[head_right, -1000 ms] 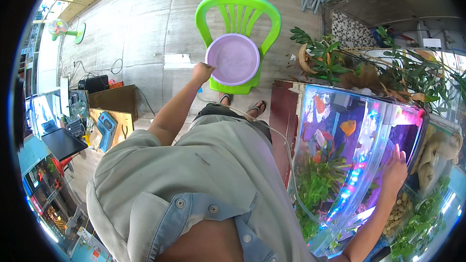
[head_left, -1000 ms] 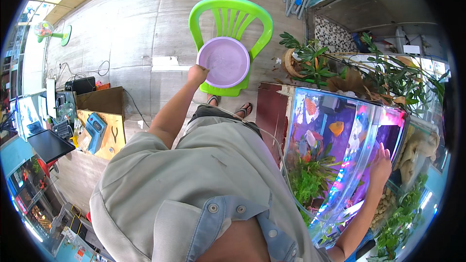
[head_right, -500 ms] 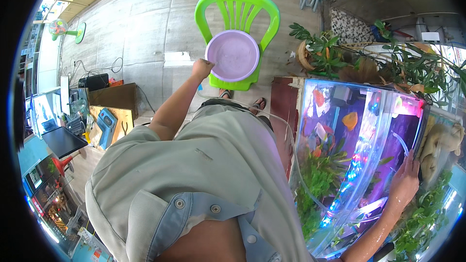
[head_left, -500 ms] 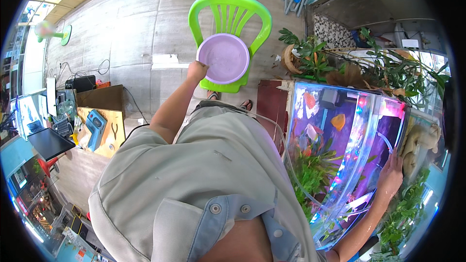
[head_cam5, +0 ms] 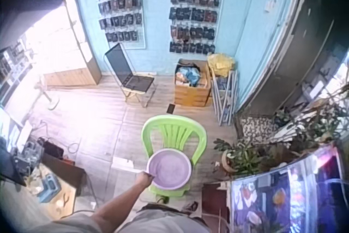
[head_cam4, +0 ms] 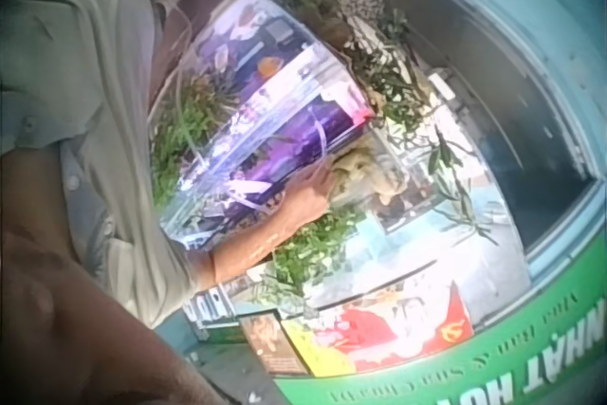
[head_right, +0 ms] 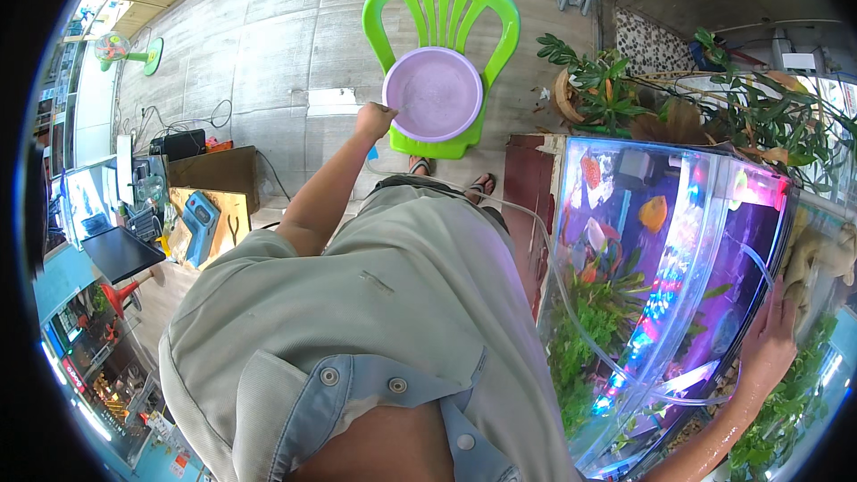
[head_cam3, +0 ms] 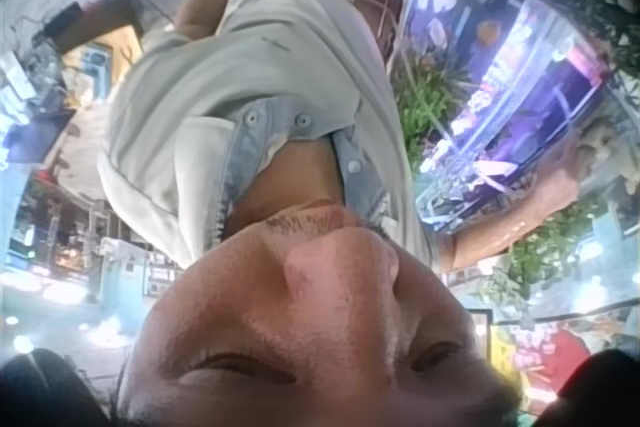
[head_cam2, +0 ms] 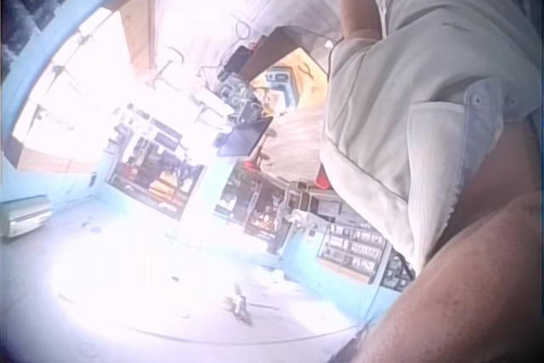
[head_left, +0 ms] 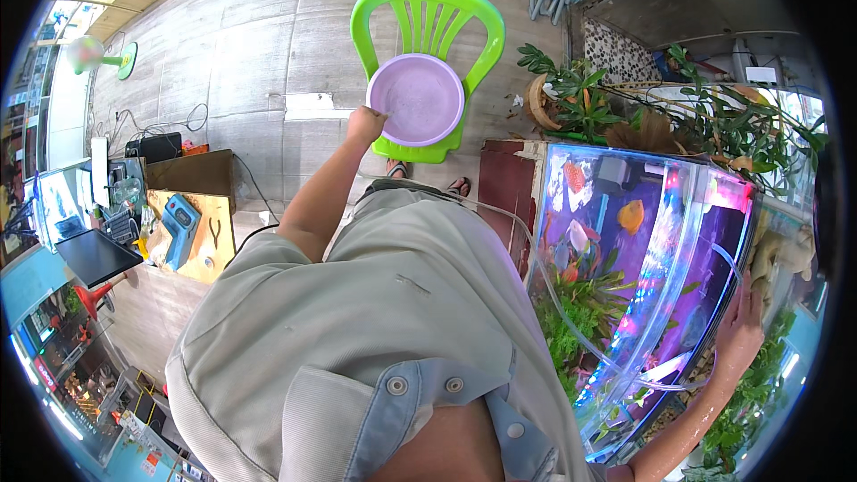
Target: The person uses a siphon tube to remove water from a fish tank into a purple basin, then carries the basin to a bathroom to refill it from a tap. The person also reaches into the tank to touch the fish during the process.
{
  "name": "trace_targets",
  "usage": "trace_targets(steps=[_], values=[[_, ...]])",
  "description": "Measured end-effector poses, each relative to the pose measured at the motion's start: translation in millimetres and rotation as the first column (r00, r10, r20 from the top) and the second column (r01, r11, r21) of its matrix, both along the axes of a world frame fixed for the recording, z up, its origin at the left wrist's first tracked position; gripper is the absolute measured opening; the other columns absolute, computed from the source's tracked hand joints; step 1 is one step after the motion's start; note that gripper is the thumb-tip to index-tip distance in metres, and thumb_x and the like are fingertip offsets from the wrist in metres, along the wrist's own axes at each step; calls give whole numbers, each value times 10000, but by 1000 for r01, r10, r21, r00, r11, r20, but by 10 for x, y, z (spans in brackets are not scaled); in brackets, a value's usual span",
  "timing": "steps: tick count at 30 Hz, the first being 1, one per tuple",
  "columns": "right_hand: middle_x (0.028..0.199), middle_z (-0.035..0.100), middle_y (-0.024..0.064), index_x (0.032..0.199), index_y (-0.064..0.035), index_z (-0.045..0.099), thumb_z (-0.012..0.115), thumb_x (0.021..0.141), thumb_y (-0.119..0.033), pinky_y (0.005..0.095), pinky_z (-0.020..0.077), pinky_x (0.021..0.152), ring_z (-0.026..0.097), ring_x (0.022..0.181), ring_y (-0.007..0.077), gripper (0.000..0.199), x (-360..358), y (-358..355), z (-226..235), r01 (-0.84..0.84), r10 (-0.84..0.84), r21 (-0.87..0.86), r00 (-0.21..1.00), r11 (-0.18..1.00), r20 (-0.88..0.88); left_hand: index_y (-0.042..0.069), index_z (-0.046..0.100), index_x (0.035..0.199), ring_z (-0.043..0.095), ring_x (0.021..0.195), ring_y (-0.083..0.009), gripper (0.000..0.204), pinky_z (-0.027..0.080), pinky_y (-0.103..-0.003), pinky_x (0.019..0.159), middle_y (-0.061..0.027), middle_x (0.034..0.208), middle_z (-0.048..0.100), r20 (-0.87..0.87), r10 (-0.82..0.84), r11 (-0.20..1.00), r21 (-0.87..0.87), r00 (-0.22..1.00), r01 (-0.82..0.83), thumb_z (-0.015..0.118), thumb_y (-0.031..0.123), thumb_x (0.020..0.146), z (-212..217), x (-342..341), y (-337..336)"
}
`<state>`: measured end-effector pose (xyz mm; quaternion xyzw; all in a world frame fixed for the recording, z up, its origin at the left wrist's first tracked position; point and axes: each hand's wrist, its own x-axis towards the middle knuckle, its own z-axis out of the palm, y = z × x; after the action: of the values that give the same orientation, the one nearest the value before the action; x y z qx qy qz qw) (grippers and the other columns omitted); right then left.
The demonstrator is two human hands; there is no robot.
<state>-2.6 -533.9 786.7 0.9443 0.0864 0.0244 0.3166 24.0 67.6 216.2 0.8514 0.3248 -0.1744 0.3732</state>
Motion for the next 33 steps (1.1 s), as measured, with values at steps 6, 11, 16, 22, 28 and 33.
trace_targets(steps=[6,11,16,22,28,33], values=[[1075,637,151,1353,-164,587,558,984,-109,474,531,616,657,787,399,374,30,-3,122,-48,48,3,999,999,-18,66,776,986,725,802,-319,323,566,-402,782,-199,876,734,23,6,999,38,1000,-7,756,338,812,-56,-45,-2],[1069,630,163,1357,-149,581,553,985,-100,476,517,603,650,770,402,376,51,-16,215,-75,75,5,995,997,-65,62,778,973,725,813,-322,318,565,-398,788,-192,894,737,19,9,999,39,1000,-9,757,335,811,-43,-63,-33],[986,610,138,1350,-137,596,579,964,-64,458,492,561,637,687,351,393,85,-16,241,-179,182,52,980,983,-75,77,781,975,726,815,-320,314,565,-400,792,-190,885,737,23,-6,999,37,1000,5,761,339,804,-19,-81,-25],[1007,620,143,1355,-118,591,578,960,-46,455,480,561,627,679,348,401,164,-65,281,-276,281,63,955,959,-96,74,782,905,708,847,-375,275,566,-439,807,-219,873,719,49,-7,998,61,999,4,761,323,790,33,-108,-100],[1054,621,157,1369,-111,574,574,955,-38,467,474,595,628,727,371,420,171,-178,252,-182,192,82,971,980,-139,74,782,911,710,865,-360,283,557,-438,825,-215,884,722,-1,10,1000,30,1000,-10,751,331,795,110,-117,-114],[1032,623,151,1334,-92,600,572,964,-46,456,467,559,626,692,361,374,183,-232,248,-281,288,76,952,957,-107,82,785,925,712,871,-360,276,557,-436,827,-204,900,729,-8,47,999,25,999,-47,750,326,801,81,-123,-117]])
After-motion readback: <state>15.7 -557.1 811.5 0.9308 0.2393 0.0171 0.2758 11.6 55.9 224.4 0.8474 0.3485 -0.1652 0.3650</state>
